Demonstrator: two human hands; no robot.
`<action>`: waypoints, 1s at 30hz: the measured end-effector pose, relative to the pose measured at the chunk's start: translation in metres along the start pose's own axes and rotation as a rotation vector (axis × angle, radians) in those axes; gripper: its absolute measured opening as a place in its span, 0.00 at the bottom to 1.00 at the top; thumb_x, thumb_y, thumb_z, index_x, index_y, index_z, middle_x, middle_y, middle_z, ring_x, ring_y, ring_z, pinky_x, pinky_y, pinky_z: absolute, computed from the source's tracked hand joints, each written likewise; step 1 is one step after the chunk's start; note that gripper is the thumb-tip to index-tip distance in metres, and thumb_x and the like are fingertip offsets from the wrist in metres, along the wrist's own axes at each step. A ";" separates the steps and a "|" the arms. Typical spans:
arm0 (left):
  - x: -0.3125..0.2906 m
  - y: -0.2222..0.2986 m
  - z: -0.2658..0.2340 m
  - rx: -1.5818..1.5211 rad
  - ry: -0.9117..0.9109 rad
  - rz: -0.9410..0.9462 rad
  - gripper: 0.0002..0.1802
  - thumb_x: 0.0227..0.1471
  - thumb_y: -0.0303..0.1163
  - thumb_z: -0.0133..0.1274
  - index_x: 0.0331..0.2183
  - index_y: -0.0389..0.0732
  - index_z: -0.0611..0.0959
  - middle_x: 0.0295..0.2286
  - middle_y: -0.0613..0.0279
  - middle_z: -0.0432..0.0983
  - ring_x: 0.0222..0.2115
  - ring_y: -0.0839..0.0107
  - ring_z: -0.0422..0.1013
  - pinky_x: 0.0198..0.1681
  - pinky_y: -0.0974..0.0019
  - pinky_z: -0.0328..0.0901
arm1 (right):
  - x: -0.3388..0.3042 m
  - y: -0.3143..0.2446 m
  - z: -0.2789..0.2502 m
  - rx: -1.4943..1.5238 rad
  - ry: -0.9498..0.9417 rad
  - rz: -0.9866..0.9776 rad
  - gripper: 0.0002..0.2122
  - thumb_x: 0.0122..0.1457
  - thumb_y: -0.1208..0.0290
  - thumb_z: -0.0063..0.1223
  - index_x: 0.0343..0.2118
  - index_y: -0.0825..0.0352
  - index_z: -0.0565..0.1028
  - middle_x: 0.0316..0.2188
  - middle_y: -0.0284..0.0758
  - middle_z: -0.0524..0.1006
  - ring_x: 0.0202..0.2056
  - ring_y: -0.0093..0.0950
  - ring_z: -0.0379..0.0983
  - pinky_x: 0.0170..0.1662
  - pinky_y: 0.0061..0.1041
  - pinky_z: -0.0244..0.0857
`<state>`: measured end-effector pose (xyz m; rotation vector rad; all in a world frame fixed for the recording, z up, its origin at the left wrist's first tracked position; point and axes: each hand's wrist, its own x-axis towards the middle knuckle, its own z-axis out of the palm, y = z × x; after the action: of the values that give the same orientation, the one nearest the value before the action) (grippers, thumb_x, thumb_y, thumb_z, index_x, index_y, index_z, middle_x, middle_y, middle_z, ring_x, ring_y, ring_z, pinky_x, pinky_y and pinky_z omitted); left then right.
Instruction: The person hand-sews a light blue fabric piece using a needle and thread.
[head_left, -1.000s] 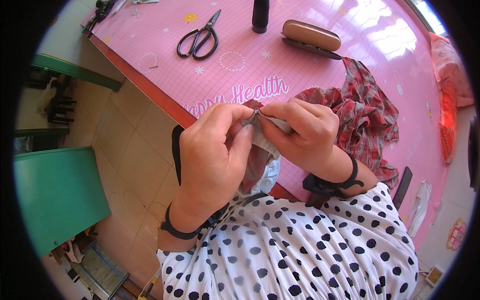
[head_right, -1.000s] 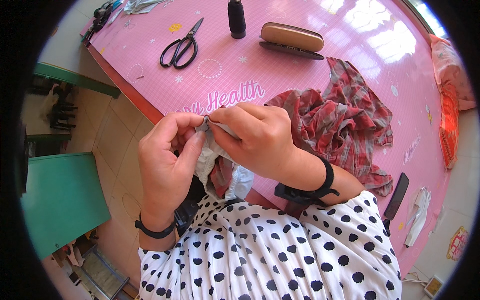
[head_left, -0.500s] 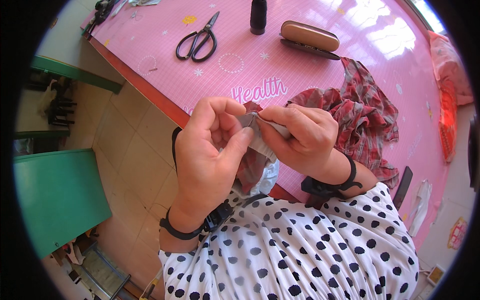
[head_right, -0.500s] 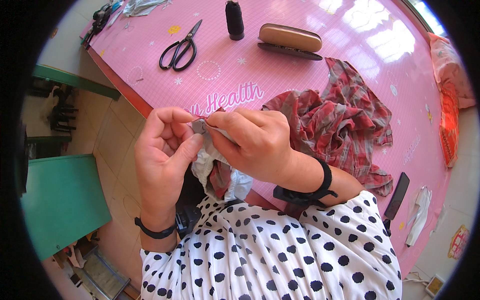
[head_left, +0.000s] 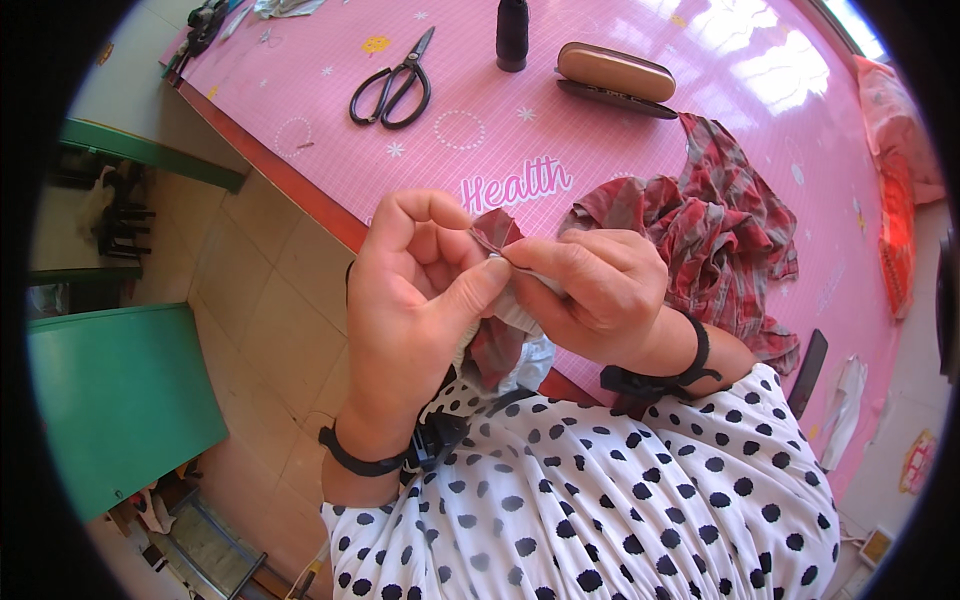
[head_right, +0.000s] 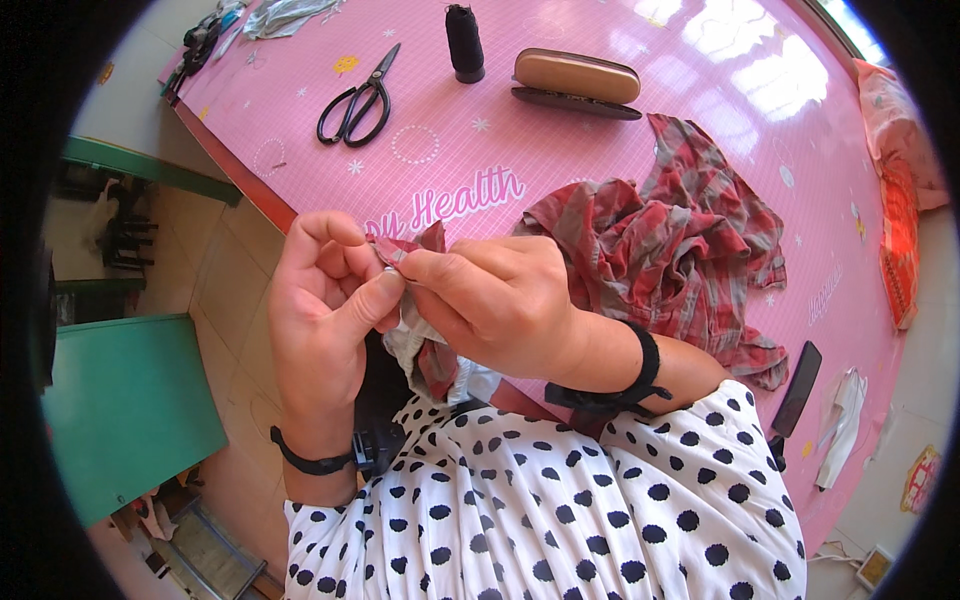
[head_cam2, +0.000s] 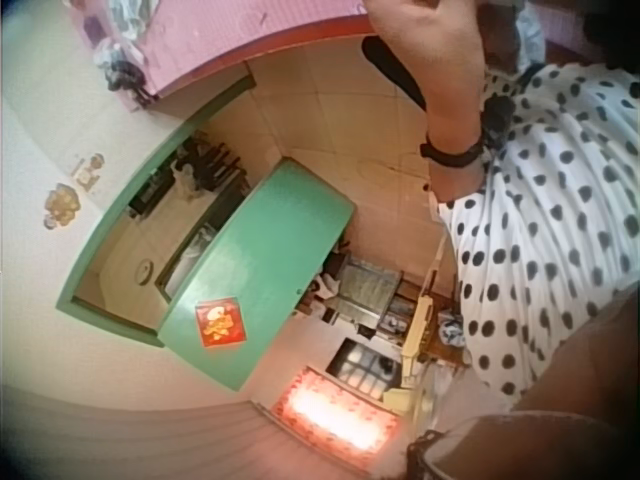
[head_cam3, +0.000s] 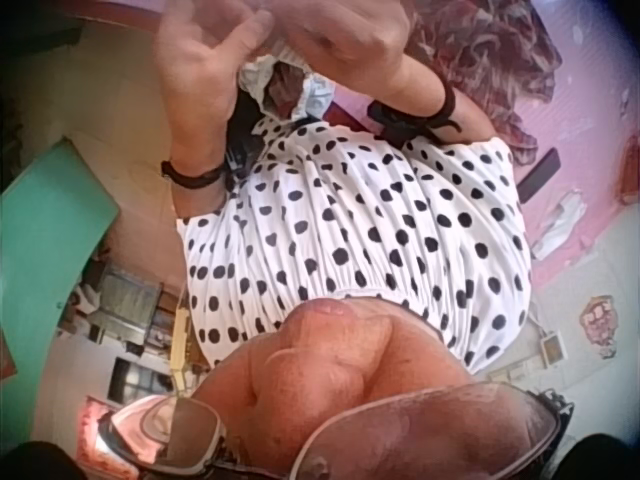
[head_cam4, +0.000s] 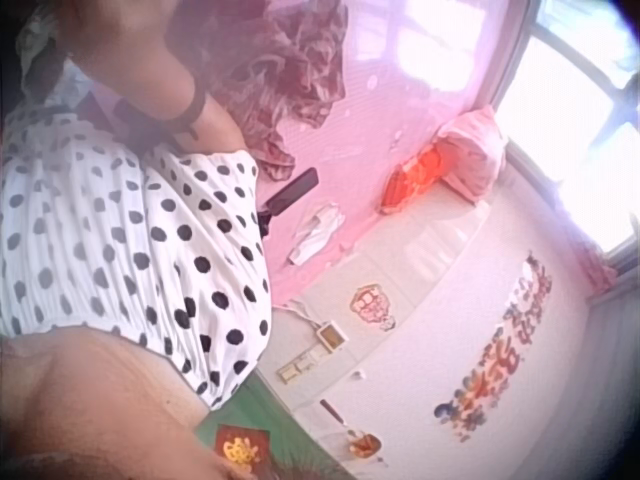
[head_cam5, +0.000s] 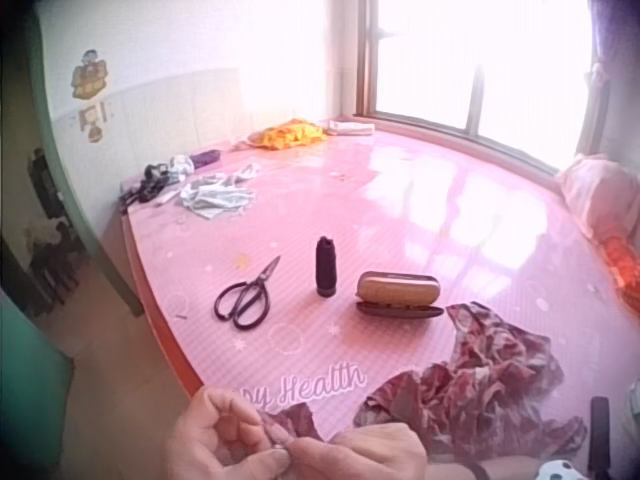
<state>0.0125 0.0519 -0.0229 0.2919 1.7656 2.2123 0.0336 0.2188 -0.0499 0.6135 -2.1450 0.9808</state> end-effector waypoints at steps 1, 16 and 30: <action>0.001 0.000 -0.001 -0.033 0.001 -0.021 0.19 0.47 0.17 0.57 0.40 0.38 0.68 0.23 0.68 0.69 0.24 0.84 0.66 0.28 0.81 0.62 | 0.000 -0.001 0.000 0.008 -0.006 0.005 0.10 0.41 0.79 0.62 0.29 0.67 0.77 0.15 0.30 0.71 0.14 0.24 0.69 0.15 0.22 0.60; 0.014 0.021 -0.019 0.591 -0.189 0.101 0.04 0.49 0.26 0.55 0.27 0.36 0.78 0.27 0.65 0.69 0.30 0.74 0.65 0.34 0.71 0.60 | 0.007 0.007 -0.007 0.116 -0.170 -0.073 0.09 0.42 0.78 0.63 0.29 0.64 0.78 0.15 0.30 0.69 0.14 0.26 0.68 0.16 0.24 0.59; 0.036 0.042 -0.133 -0.583 0.033 0.142 0.09 0.64 0.29 0.37 0.38 0.35 0.70 0.17 0.73 0.53 0.12 0.84 0.47 0.21 0.76 0.48 | 0.010 0.017 -0.009 0.700 -0.374 0.489 0.06 0.49 0.78 0.60 0.31 0.71 0.78 0.22 0.34 0.78 0.24 0.15 0.70 0.30 0.17 0.67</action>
<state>-0.0704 -0.0660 -0.0127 0.2499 1.0620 2.7177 0.0196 0.2352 -0.0459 0.6350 -2.3031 2.0697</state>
